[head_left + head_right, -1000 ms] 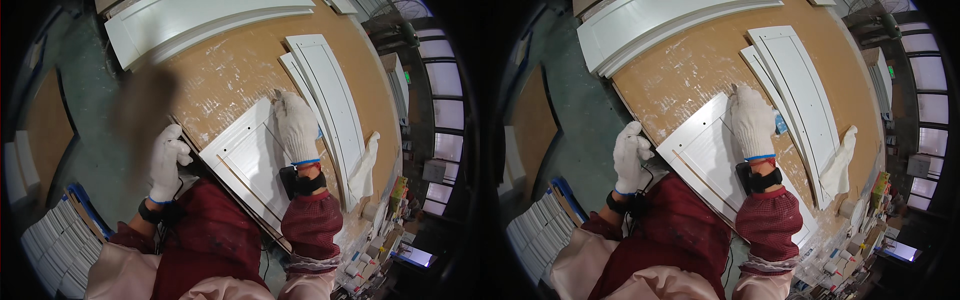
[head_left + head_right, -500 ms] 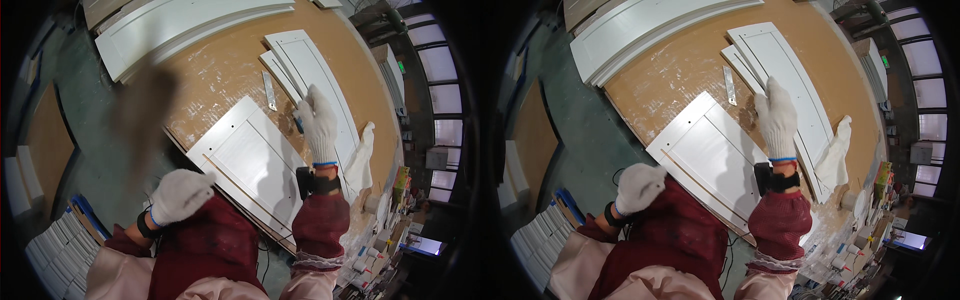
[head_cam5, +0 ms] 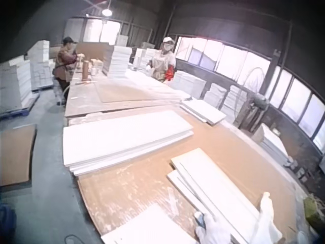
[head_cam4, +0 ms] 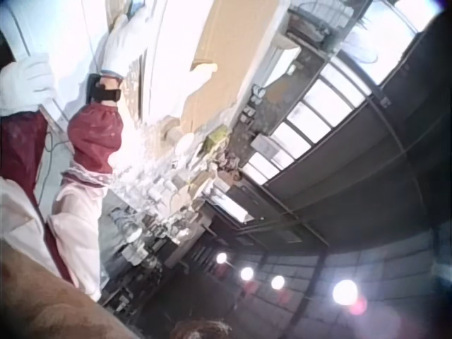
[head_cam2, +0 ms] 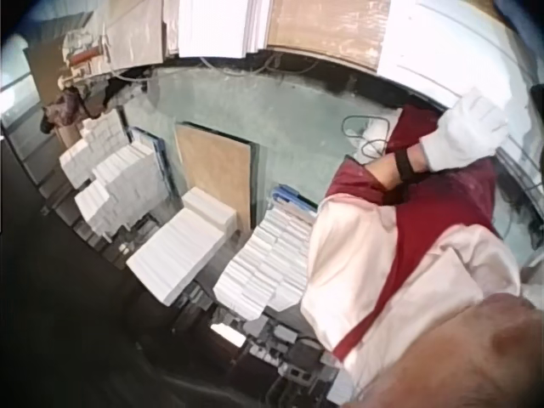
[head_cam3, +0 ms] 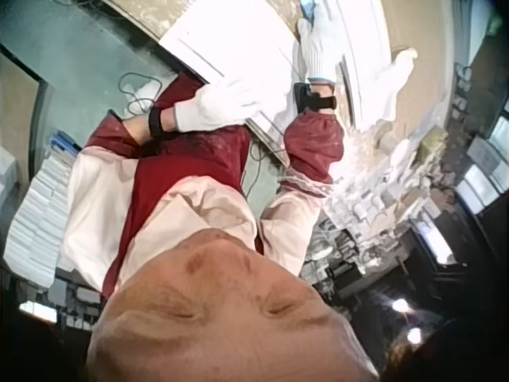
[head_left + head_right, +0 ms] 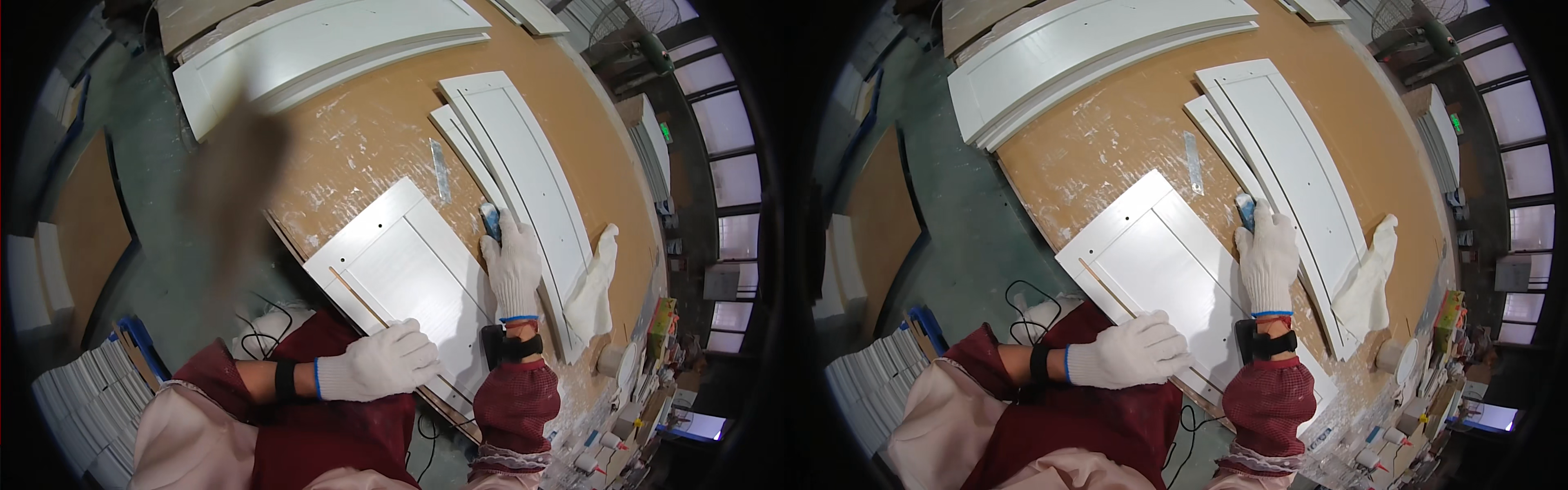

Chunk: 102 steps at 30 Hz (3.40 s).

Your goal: Cleaning and inspecting white wooden cabinet door panels at a workbench.

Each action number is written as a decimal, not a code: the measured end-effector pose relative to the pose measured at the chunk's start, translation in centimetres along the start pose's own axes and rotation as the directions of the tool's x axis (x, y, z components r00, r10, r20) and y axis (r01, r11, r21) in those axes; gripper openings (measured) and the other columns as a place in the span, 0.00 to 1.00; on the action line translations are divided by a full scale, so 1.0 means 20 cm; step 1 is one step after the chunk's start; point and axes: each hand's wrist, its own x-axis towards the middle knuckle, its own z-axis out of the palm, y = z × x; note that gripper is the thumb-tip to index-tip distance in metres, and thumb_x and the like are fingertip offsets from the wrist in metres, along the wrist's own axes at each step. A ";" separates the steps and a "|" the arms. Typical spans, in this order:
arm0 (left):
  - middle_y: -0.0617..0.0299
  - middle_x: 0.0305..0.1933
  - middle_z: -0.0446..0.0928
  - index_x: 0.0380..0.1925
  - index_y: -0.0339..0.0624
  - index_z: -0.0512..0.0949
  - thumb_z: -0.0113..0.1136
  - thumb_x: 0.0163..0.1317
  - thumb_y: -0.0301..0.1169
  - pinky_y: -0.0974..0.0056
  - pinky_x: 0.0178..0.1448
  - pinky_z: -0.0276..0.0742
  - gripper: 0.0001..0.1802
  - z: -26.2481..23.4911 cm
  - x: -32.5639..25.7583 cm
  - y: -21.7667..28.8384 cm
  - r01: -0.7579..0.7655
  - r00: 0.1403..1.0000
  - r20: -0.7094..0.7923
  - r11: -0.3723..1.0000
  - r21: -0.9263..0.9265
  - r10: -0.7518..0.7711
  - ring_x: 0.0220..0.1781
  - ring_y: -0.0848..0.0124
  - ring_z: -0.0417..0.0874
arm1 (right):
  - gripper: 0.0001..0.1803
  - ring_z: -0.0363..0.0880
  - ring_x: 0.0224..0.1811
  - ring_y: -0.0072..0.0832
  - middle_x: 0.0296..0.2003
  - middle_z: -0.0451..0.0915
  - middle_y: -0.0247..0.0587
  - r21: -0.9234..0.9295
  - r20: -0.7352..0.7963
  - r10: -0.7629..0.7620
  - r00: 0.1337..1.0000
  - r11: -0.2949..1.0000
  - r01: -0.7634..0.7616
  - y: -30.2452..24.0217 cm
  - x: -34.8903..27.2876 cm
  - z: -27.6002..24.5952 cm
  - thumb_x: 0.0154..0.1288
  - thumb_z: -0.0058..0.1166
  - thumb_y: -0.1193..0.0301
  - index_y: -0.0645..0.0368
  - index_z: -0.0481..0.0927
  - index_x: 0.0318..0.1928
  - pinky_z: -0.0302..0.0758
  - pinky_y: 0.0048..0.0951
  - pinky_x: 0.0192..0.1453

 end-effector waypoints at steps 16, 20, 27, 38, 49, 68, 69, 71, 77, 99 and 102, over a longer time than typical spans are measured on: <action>0.71 0.28 0.70 0.37 0.53 0.81 0.60 0.46 0.36 0.68 0.35 0.72 0.15 0.03 0.08 -0.04 0.038 0.998 0.043 0.998 -0.046 -0.036 0.32 0.72 0.75 | 0.33 0.77 0.47 0.31 0.55 0.74 0.47 0.888 0.246 0.182 0.952 0.351 -0.297 0.20 -0.26 -0.09 0.61 0.53 0.76 0.66 0.63 0.68 0.75 0.29 0.52; 0.71 0.28 0.69 0.36 0.53 0.81 0.60 0.44 0.38 0.67 0.35 0.72 0.16 0.05 0.08 -0.03 0.082 0.995 0.070 0.987 -0.140 -0.073 0.33 0.72 0.74 | 0.28 0.77 0.47 0.30 0.54 0.72 0.47 0.960 0.248 0.213 0.945 0.076 -0.269 0.34 -0.39 -0.16 0.61 0.52 0.75 0.69 0.68 0.63 0.80 0.29 0.45; 0.71 0.32 0.70 0.37 0.52 0.79 0.62 0.41 0.41 0.64 0.39 0.72 0.19 0.04 0.11 -0.03 0.031 0.994 0.109 0.997 -0.070 -0.024 0.36 0.71 0.74 | 0.25 0.76 0.45 0.26 0.55 0.72 0.44 0.977 0.155 0.417 0.895 0.071 -0.202 0.53 -0.73 -0.28 0.62 0.59 0.70 0.69 0.73 0.58 0.78 0.25 0.43; 0.67 0.38 0.75 0.37 0.48 0.81 0.71 0.31 0.42 0.58 0.51 0.76 0.27 0.09 0.14 0.06 -0.185 0.954 0.183 0.948 -0.258 0.236 0.41 0.67 0.77 | 0.24 0.78 0.36 0.25 0.46 0.79 0.45 0.987 0.115 0.685 0.719 -0.159 -0.007 0.80 -1.55 -0.25 0.72 0.52 0.61 0.68 0.72 0.58 0.80 0.27 0.37; 0.63 0.39 0.77 0.41 0.46 0.80 0.65 0.49 0.39 0.58 0.57 0.75 0.19 0.09 0.14 0.18 -0.252 0.825 0.301 0.788 -0.561 0.478 0.46 0.63 0.78 | 0.25 0.73 0.33 0.21 0.43 0.76 0.33 0.967 0.207 0.840 0.502 -0.254 0.027 0.76 -1.99 -0.07 0.73 0.48 0.56 0.61 0.71 0.61 0.70 0.20 0.30; 0.61 0.53 0.68 0.50 0.42 0.74 0.69 0.46 0.49 0.52 0.67 0.60 0.34 0.47 0.56 0.64 -0.395 0.685 0.588 0.898 -0.194 0.429 0.57 0.64 0.67 | 0.22 0.69 0.24 0.17 0.29 0.74 0.29 0.944 0.269 0.926 0.265 -0.308 0.116 0.70 -2.10 0.06 0.71 0.51 0.57 0.61 0.75 0.54 0.67 0.19 0.24; 0.61 0.50 0.70 0.47 0.42 0.75 0.69 0.46 0.49 0.54 0.66 0.61 0.32 0.53 0.53 0.67 -0.423 0.724 0.509 0.882 -0.207 0.466 0.56 0.64 0.69 | 0.23 0.68 0.24 0.18 0.29 0.74 0.29 0.944 0.268 0.923 0.274 -0.309 0.116 0.69 -2.11 0.06 0.70 0.51 0.56 0.62 0.75 0.55 0.67 0.19 0.25; 0.60 0.48 0.72 0.45 0.42 0.76 0.69 0.47 0.48 0.57 0.65 0.62 0.29 0.57 0.50 0.73 -0.454 0.753 0.421 0.862 -0.224 0.506 0.55 0.64 0.70 | 0.24 0.68 0.24 0.18 0.30 0.74 0.29 0.947 0.252 0.934 0.252 -0.292 0.135 0.68 -2.15 0.07 0.70 0.51 0.55 0.61 0.75 0.55 0.66 0.19 0.25; 0.55 0.35 0.78 0.36 0.45 0.77 0.54 0.64 0.47 0.53 0.42 0.77 0.17 0.42 0.26 0.71 0.109 0.124 0.494 0.483 -0.869 0.861 0.40 0.54 0.80 | 0.24 0.66 0.26 0.17 0.32 0.73 0.29 0.921 0.309 0.936 0.167 -0.339 0.193 0.66 -2.23 0.08 0.69 0.53 0.53 0.58 0.74 0.56 0.62 0.18 0.26; 0.67 0.31 0.72 0.28 0.37 0.73 0.54 0.61 0.22 0.71 0.38 0.70 0.03 0.15 0.34 0.41 0.665 0.633 0.659 -0.151 -0.732 -0.406 0.34 0.79 0.72 | 0.29 0.74 0.55 0.50 0.54 0.75 0.51 0.540 -0.420 0.453 0.787 0.821 -0.185 0.14 -1.53 0.05 0.49 0.67 0.71 0.65 0.77 0.54 0.71 0.43 0.61; 0.60 0.39 0.77 0.41 0.37 0.74 0.58 0.59 0.21 0.66 0.43 0.76 0.09 0.15 0.21 0.22 0.604 0.772 0.484 0.240 -0.760 -0.412 0.37 0.73 0.77 | 0.34 0.71 0.56 0.51 0.53 0.74 0.53 0.269 -0.430 0.477 0.767 0.878 -0.395 0.37 -1.62 0.07 0.48 0.66 0.70 0.67 0.72 0.58 0.69 0.47 0.60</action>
